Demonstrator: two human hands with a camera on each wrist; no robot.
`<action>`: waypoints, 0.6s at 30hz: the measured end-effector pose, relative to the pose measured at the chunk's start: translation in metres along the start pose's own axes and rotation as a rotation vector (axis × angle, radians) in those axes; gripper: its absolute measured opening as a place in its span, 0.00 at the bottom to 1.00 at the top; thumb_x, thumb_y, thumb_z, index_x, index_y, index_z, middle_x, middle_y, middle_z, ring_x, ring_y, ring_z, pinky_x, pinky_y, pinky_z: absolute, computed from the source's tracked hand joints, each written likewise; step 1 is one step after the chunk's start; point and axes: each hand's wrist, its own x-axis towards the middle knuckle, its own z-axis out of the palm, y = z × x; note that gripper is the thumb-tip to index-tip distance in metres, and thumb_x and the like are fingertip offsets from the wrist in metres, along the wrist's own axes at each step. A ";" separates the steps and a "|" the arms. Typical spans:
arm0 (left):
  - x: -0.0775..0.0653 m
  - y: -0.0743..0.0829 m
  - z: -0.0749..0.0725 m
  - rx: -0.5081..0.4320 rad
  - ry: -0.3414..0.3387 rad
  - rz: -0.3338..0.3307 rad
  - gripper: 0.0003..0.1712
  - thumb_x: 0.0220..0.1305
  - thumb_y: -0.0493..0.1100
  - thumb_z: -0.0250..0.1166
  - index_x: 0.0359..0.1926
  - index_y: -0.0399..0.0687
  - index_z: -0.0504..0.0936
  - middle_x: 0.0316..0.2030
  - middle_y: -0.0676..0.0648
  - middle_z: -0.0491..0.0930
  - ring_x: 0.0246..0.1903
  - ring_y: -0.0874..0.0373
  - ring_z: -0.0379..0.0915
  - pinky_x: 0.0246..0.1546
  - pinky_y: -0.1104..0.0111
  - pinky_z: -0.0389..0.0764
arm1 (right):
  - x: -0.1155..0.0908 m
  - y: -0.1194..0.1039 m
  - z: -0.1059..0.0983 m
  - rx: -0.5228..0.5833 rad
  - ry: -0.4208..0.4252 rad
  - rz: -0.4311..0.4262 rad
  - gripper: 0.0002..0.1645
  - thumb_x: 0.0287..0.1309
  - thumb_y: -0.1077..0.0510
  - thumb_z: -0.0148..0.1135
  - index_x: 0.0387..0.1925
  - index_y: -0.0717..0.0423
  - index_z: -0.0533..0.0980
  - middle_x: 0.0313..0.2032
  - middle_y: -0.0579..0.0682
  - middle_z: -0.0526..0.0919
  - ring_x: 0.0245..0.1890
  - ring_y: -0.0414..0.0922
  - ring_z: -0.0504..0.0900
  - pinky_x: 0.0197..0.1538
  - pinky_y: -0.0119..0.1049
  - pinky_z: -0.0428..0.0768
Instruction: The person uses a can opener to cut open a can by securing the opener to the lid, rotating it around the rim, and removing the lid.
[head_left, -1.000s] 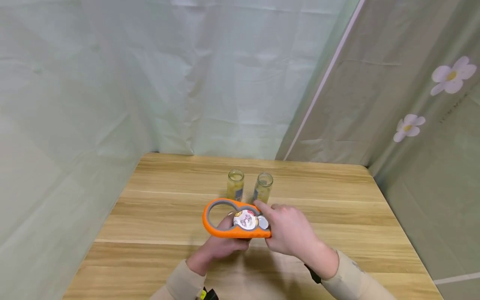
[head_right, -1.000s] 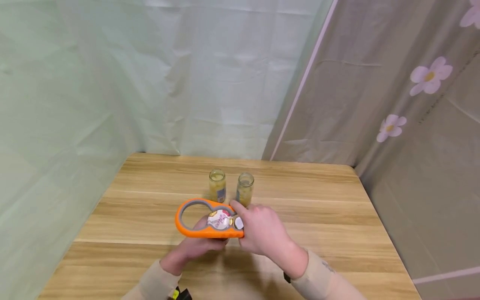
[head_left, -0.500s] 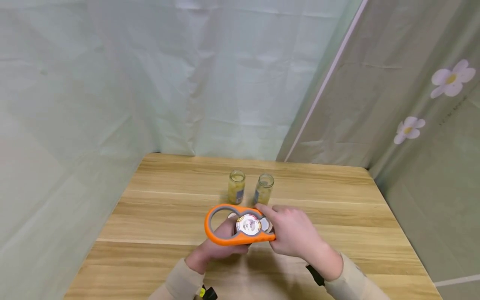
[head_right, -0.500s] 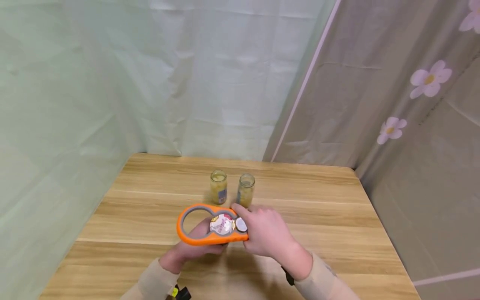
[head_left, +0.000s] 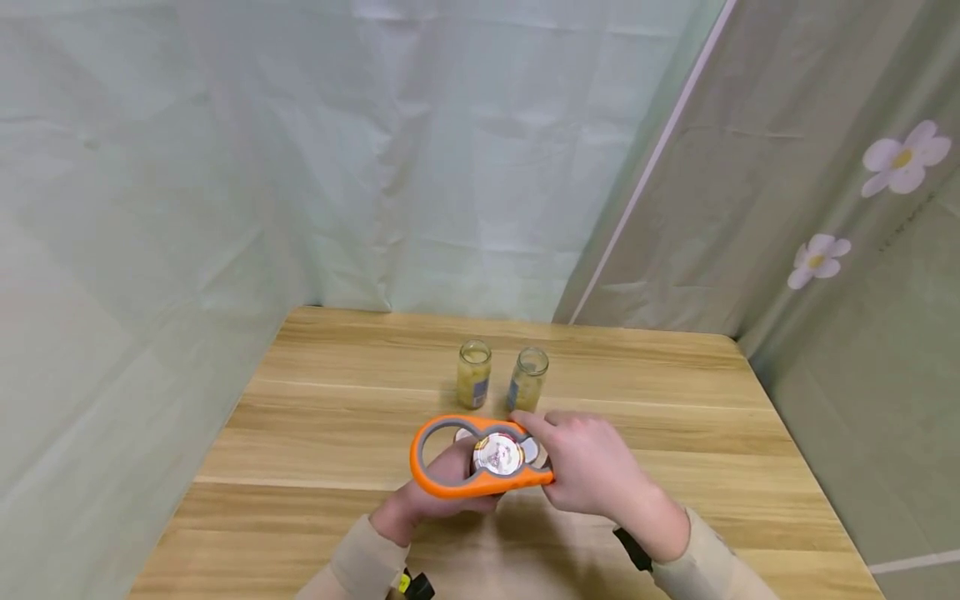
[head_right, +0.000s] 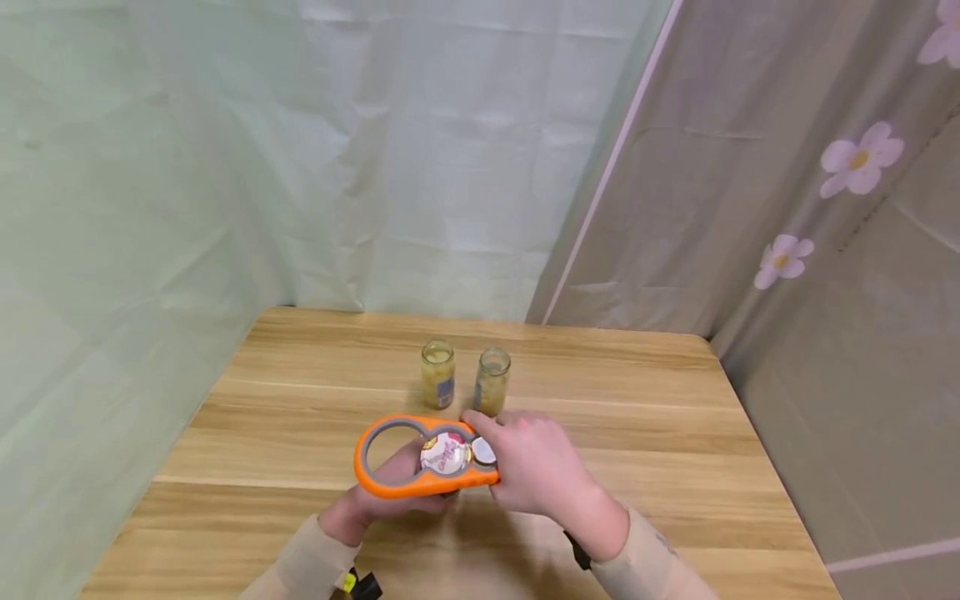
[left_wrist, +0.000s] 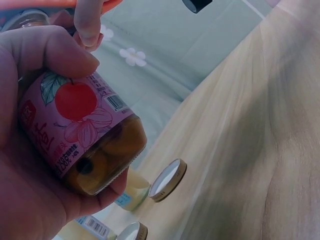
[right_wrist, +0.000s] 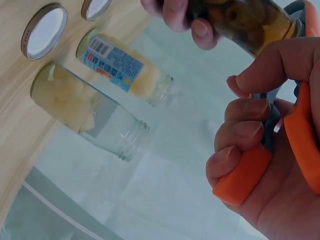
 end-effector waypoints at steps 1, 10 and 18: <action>0.000 -0.001 0.000 -0.003 -0.007 -0.002 0.50 0.43 0.19 0.59 0.71 0.51 0.65 0.63 0.50 0.73 0.59 0.48 0.69 0.62 0.63 0.71 | 0.000 0.000 0.000 -0.001 -0.002 -0.003 0.46 0.24 0.59 0.62 0.58 0.39 0.75 0.20 0.34 0.66 0.17 0.35 0.65 0.17 0.33 0.67; -0.001 -0.005 0.000 -0.049 -0.027 -0.048 0.56 0.41 0.18 0.60 0.74 0.52 0.59 0.64 0.49 0.71 0.53 0.53 0.70 0.55 0.69 0.71 | 0.001 0.002 -0.005 0.010 0.002 0.016 0.45 0.24 0.59 0.61 0.57 0.40 0.75 0.21 0.33 0.68 0.17 0.35 0.65 0.17 0.33 0.69; 0.002 -0.008 -0.002 -0.071 -0.014 -0.035 0.57 0.37 0.16 0.59 0.72 0.55 0.63 0.55 0.42 0.77 0.41 0.55 0.71 0.44 0.72 0.72 | 0.000 0.003 -0.005 0.013 0.001 0.038 0.40 0.26 0.59 0.62 0.54 0.43 0.76 0.20 0.33 0.67 0.17 0.34 0.65 0.17 0.33 0.69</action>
